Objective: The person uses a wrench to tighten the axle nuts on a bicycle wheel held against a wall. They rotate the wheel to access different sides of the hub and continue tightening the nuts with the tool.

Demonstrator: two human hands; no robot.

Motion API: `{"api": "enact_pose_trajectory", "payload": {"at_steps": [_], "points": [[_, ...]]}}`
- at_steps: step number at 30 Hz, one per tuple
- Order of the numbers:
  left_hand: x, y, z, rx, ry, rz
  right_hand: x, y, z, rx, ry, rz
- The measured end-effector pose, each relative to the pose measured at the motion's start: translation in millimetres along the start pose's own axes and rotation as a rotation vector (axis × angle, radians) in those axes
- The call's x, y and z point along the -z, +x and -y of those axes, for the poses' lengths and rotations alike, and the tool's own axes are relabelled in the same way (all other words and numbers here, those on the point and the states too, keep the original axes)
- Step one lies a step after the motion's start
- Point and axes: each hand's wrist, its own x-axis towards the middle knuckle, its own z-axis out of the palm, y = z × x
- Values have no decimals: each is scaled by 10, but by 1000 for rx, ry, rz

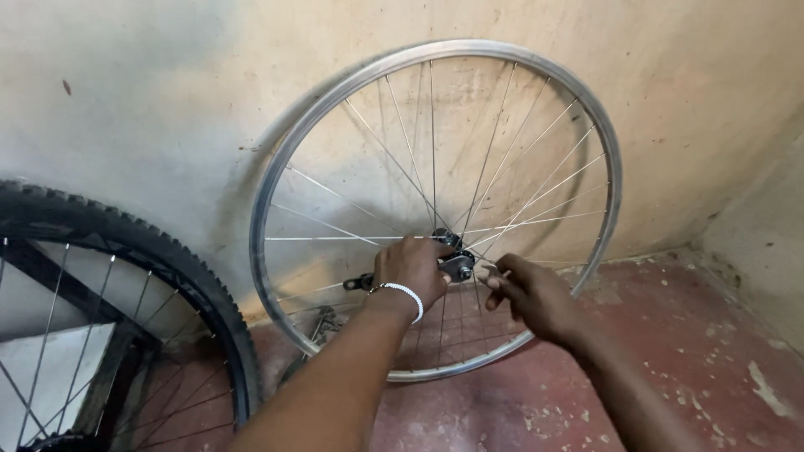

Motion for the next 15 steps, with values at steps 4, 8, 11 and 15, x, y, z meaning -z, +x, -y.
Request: {"api": "enact_pose_trajectory", "payload": {"at_steps": [4,8,11,15], "points": [[30,-18,-72,-6,-7,25,-45,233,-281,114,65,24],[-67,33,-46,-21,-10,25,-184,389,-452,149,85,53],[-106,79,-31,-30,-6,35,-227,441,-520,138,109,43],[-150,70,-20,-26,-9,41,-285,482,-606,144,124,29]]}}
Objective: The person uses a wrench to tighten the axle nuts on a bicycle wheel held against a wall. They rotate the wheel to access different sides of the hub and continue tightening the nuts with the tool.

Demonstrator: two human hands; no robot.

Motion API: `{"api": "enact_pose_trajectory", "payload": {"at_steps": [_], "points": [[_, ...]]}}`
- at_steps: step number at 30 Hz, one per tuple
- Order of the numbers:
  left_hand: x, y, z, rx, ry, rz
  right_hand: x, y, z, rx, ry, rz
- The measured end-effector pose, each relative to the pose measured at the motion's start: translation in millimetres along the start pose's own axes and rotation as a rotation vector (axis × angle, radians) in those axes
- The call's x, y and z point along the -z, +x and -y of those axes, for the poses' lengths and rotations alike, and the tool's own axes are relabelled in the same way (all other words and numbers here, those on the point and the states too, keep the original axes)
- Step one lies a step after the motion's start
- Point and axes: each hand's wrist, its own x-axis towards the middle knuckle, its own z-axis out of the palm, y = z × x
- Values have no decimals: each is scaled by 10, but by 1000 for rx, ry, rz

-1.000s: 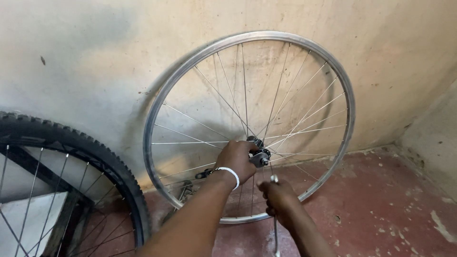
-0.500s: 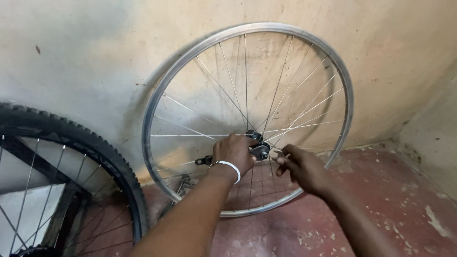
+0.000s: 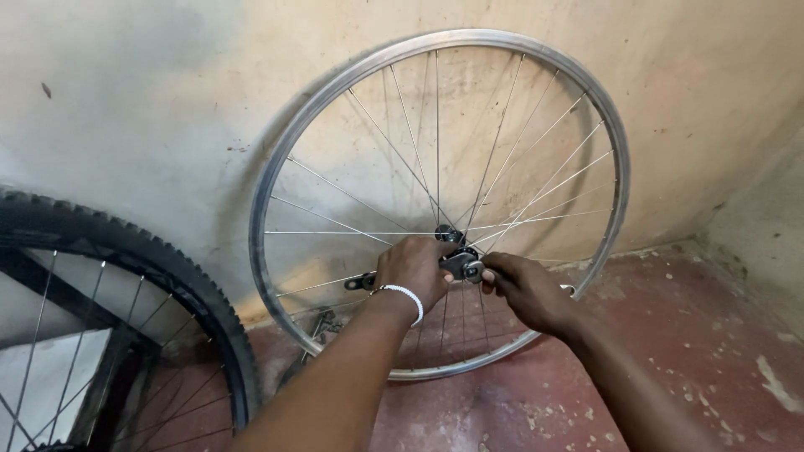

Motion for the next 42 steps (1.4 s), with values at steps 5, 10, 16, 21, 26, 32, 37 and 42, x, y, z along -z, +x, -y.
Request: {"api": "enact_pose_trajectory", "payload": {"at_steps": [5,10,16,21,26,32,37,42], "points": [[65,-15,-26,-7,-9,15,-1,-28,43,17,-29,-42],[67,-26,-44,0,-5,11,-217,-114,-14,-46,159,-67],[-142,-3,-12,-43,-20,-121,-803,-189,-161,-87,908,-113],[-163,54,18,-67,-2,-103,-1284,-88,-28,-66,1648,-328],[-85,70,-51,-22,35,-20,-1321,-64,49,-159,1738,-326],[-84,109,-96,-9,-18,-51,-1106,-156,58,-190,1397,-385],[-62,180,-190,62,-20,20,-692,-275,23,-352,903,-368],[11,151,-236,91,-2,63,-609,-509,331,-376,1250,-318]]}}
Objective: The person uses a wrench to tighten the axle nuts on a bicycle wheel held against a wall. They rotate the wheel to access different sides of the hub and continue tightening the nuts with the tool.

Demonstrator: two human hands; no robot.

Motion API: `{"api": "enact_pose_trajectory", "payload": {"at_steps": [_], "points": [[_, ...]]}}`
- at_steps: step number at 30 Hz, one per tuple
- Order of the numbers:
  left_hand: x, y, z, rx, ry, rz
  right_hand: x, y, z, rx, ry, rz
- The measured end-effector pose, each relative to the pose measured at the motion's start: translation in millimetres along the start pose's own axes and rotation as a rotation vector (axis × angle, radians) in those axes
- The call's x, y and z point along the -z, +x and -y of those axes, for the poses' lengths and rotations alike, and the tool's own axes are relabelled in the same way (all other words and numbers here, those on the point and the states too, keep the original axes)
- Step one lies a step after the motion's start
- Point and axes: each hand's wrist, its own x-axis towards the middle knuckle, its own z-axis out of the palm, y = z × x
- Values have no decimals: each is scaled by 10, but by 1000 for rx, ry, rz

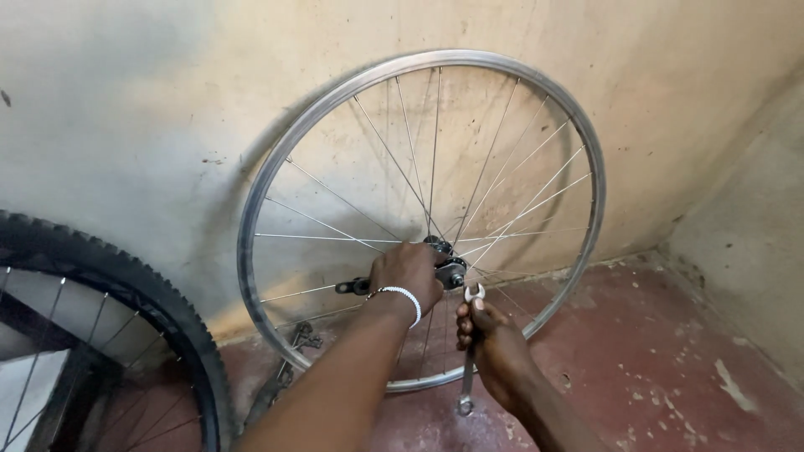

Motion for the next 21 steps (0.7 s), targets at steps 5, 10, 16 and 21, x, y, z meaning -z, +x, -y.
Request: {"api": "enact_pose_trajectory", "payload": {"at_steps": [5,10,16,21], "points": [[-51,61,58,-11,-35,-22,388,472,47,213,-662,-140],[28,29,-2,-31,-53,-31,187,375,937,420,-1428,-11],[176,-85,-133,-46,49,-26,-393,305,1446,745,-2301,370],[298,-152,-213,-62,67,-30,-353,702,1406,1436,-2267,518]]}}
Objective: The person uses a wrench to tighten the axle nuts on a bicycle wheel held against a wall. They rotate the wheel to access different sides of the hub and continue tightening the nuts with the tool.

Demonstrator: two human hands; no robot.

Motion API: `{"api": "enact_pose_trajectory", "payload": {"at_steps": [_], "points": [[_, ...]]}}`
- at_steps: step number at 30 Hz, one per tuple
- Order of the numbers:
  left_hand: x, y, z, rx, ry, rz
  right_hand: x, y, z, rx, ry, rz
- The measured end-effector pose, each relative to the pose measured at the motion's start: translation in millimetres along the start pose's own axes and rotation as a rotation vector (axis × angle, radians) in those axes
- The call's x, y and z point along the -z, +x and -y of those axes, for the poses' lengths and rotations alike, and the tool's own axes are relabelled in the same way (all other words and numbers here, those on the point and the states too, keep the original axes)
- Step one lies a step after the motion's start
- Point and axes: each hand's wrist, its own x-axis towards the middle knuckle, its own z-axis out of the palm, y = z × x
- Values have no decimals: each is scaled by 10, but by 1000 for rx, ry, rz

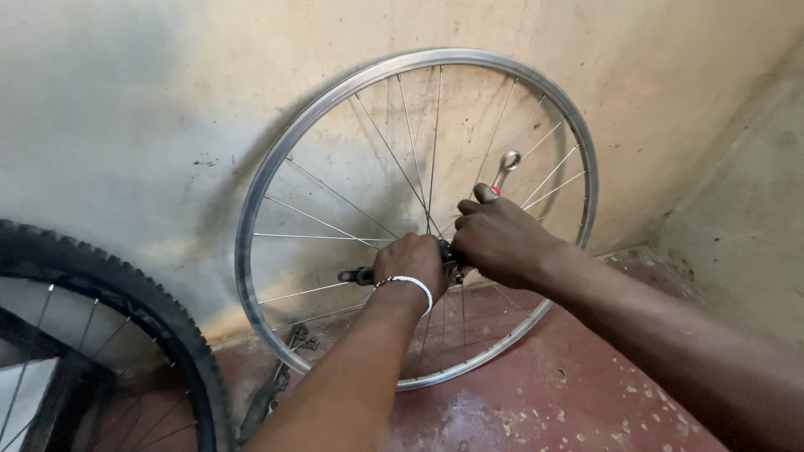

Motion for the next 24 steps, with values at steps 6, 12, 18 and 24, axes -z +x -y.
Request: {"api": "enact_pose_trajectory", "payload": {"at_steps": [6,12,18,24], "points": [[-34,72,1,4,16,22,-567,-27,-80,78,26,-65],[70,-12,-54,-17,-1,-9,78,125,86,-4,-105,-84],[135,-107,-93,-21,-26,15,10,128,57,13,-98,-34],[57,-7,-106,-4,-22,5,1,170,59,-5,-86,-36]]}}
